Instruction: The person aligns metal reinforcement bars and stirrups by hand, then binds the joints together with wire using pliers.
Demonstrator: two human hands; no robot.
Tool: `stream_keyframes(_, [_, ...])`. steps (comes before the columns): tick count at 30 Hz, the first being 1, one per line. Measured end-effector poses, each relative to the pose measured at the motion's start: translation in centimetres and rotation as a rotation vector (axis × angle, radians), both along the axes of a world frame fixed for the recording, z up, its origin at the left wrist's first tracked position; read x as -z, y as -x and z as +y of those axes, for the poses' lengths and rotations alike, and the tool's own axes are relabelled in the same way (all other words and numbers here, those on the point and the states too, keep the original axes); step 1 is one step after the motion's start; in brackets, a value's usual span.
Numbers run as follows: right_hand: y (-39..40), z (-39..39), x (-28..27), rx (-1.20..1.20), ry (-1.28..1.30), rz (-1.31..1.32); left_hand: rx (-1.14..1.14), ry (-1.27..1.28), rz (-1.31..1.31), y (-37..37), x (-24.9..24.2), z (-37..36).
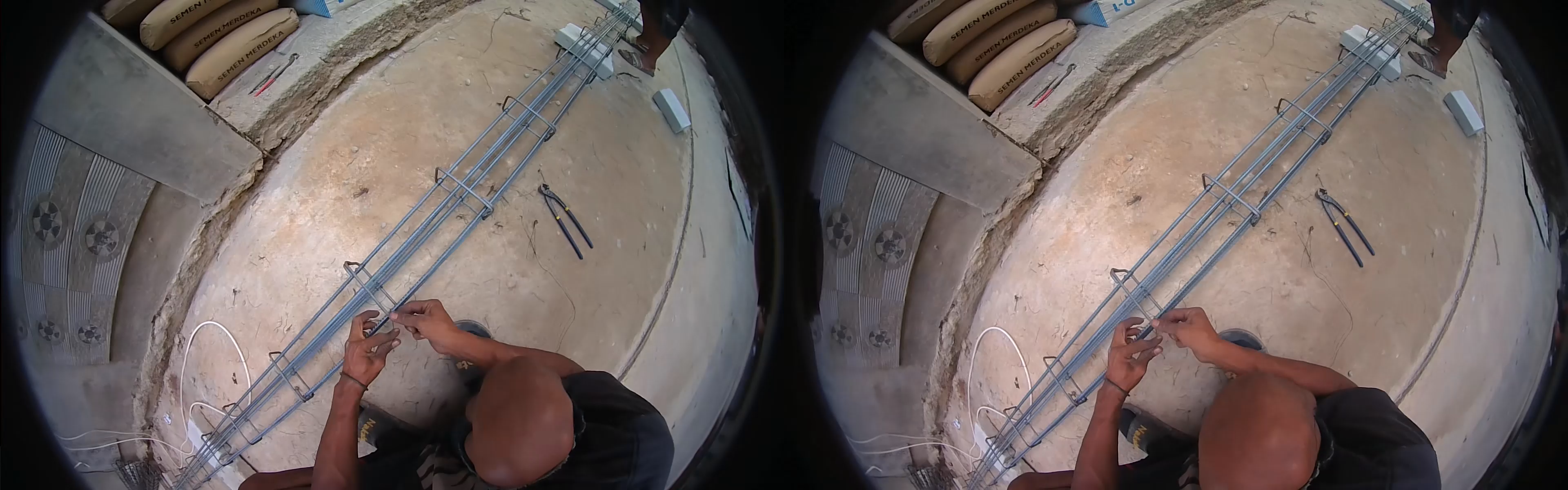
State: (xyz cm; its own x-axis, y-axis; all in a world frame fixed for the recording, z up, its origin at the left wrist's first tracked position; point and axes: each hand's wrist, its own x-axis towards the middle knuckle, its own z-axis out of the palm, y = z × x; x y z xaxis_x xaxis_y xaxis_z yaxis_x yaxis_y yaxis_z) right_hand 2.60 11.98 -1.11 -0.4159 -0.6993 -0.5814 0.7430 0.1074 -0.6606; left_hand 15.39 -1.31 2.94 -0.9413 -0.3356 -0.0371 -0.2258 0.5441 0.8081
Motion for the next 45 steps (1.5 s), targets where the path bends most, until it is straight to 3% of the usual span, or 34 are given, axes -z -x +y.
stream_keyframes(2, [-0.2,-0.4,-0.2,0.013,-0.038,0.066,0.067,0.153,0.042,0.2,0.1,0.3])
stream_keyframes(6, [-1.6,-1.5,2.7,0.149,0.075,0.245,0.177,0.176,0.109,-0.1,0.2,-1.0])
stream_keyframes(8, [-1.5,-1.9,3.4,0.140,0.068,0.322,-0.200,-0.654,-0.081,0.8,0.4,-2.0])
stream_keyframes(9, [-1.5,-1.9,3.3,0.137,0.069,0.319,-0.204,-0.654,-0.083,1.5,0.1,-2.2])
stream_keyframes(11, [-1.2,-1.6,2.8,0.105,0.053,0.303,-0.171,-0.442,-0.380,3.2,-1.3,-2.4])
stream_keyframes(12, [-1.1,-1.7,2.9,0.101,0.052,0.303,-0.109,-0.201,-0.448,4.1,-1.9,-2.2])
stream_keyframes(13, [-1.2,-1.7,3.1,0.102,0.060,0.312,-0.112,-0.203,-0.449,4.0,-1.2,-2.7])
stream_keyframes(15, [-1.1,-1.7,2.8,0.104,0.069,0.320,0.097,-0.051,-0.457,4.1,0.8,-3.8])
stream_keyframes(17, [-0.8,-1.4,1.9,0.000,-0.066,0.435,0.036,-0.154,-0.396,3.3,1.8,-3.7])
stream_keyframes(21, [-1.0,-0.7,0.2,-0.021,-0.095,0.620,-0.119,-0.356,-0.178,2.9,2.7,-2.5])
stream_keyframes(23, [-0.8,-0.5,-0.6,-0.061,-0.180,1.005,-0.164,-0.295,-0.158,2.9,2.3,-2.0])
stream_keyframes(24, [-0.1,-0.1,-0.5,-0.067,-0.177,1.008,-0.160,-0.243,-0.187,3.0,1.8,-1.8])
stream_keyframes(26, [1.7,0.7,-0.4,-0.270,-0.300,1.529,-0.160,-0.201,-0.237,3.0,1.1,-1.6])
stream_keyframes(29, [3.9,-2.3,-5.0,-0.161,-0.094,1.680,-0.165,-0.277,-0.043,2.3,4.8,-1.8])
stream_keyframes(30, [3.9,-3.5,-4.5,-0.257,-0.119,1.836,-0.165,-0.280,-0.039,2.3,4.6,-1.8])
stream_keyframes(31, [4.4,-4.3,-4.1,-0.258,-0.115,1.843,-0.156,-0.317,-0.098,2.3,4.5,-2.1])
stream_keyframes(33, [5.1,-5.6,-4.2,-1.051,-0.274,1.349,-0.168,-0.359,-0.150,2.3,3.4,-2.3])
stream_keyframes(37, [6.2,-5.5,-4.1,-1.097,-0.219,1.360,-0.141,-0.291,-0.196,3.3,1.2,-2.4])
stream_keyframes(45, [6.8,-5.4,-3.5,-1.217,-0.089,1.414,-0.159,-0.124,-0.252,3.2,2.3,-1.7])
